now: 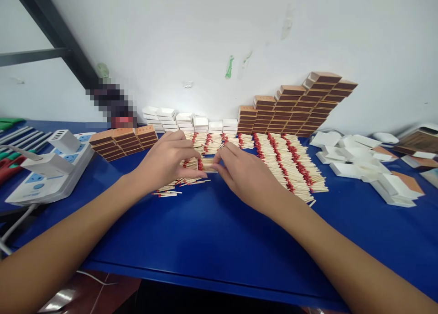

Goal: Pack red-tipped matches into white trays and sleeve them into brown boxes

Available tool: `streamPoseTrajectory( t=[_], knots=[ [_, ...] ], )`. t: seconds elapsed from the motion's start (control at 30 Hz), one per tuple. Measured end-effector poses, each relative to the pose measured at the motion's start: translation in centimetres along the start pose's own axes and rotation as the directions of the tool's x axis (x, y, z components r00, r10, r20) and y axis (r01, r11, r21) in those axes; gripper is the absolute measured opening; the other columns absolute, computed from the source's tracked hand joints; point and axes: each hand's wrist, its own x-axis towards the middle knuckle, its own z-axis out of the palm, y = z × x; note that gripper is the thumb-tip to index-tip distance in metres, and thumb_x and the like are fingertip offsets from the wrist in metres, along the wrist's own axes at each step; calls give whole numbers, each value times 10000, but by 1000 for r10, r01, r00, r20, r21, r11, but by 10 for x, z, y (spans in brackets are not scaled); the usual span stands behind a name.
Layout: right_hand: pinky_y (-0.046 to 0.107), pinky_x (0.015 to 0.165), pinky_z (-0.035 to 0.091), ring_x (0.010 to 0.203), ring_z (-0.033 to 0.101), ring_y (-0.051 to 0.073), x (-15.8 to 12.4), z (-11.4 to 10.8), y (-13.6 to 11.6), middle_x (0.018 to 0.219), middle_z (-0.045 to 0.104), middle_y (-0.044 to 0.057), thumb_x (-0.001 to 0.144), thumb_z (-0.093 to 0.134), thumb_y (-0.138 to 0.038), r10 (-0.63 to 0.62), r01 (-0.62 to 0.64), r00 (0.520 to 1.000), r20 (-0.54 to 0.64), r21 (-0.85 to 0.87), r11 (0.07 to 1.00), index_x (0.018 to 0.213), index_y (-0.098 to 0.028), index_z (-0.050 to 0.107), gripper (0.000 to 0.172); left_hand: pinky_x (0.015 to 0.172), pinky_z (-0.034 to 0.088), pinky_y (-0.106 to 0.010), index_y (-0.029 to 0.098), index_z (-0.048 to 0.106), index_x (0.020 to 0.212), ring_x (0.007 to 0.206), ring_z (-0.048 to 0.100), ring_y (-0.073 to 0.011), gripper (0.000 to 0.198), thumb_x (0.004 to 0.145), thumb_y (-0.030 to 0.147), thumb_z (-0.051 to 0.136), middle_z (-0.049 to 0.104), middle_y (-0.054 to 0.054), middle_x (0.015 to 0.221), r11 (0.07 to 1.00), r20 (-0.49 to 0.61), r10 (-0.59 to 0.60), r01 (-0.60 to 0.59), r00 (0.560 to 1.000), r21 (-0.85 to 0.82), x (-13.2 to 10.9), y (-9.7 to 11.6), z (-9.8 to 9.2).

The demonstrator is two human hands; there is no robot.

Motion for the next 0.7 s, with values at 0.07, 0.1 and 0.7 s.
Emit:
streamPoseTrajectory(
  t=[0.07,0.1,0.7],
  knots=[
    [334,711,432,831,610,211,-1,1,-2,1007,633,62,1053,557,-232,-9,9,1000,2,-12,1000,1043,-205,613,63,763,337,-355,174,792,903,813,512,-214,502,878,671,726,681,-45,776,1000,-12,15,-15,1000,-3,0,2,0],
    [332,711,433,827,610,208,-1,1,-3,1004,632,60,1048,566,-229,-14,13,1000,-5,-10,1000,1045,-204,618,58,759,335,-354,173,791,904,812,512,-213,506,877,674,723,680,-44,775,1000,-22,22,-22,1000,-5,1,2,0],
    [302,602,383,666,497,154,2,-4,-8,777,551,4,1035,616,-240,12,17,989,-145,197,980,945,-217,677,111,730,337,-369,179,791,907,777,489,-209,500,873,673,728,673,-48,741,999,-86,37,-38,996,-6,1,-6,-4]
  ],
)
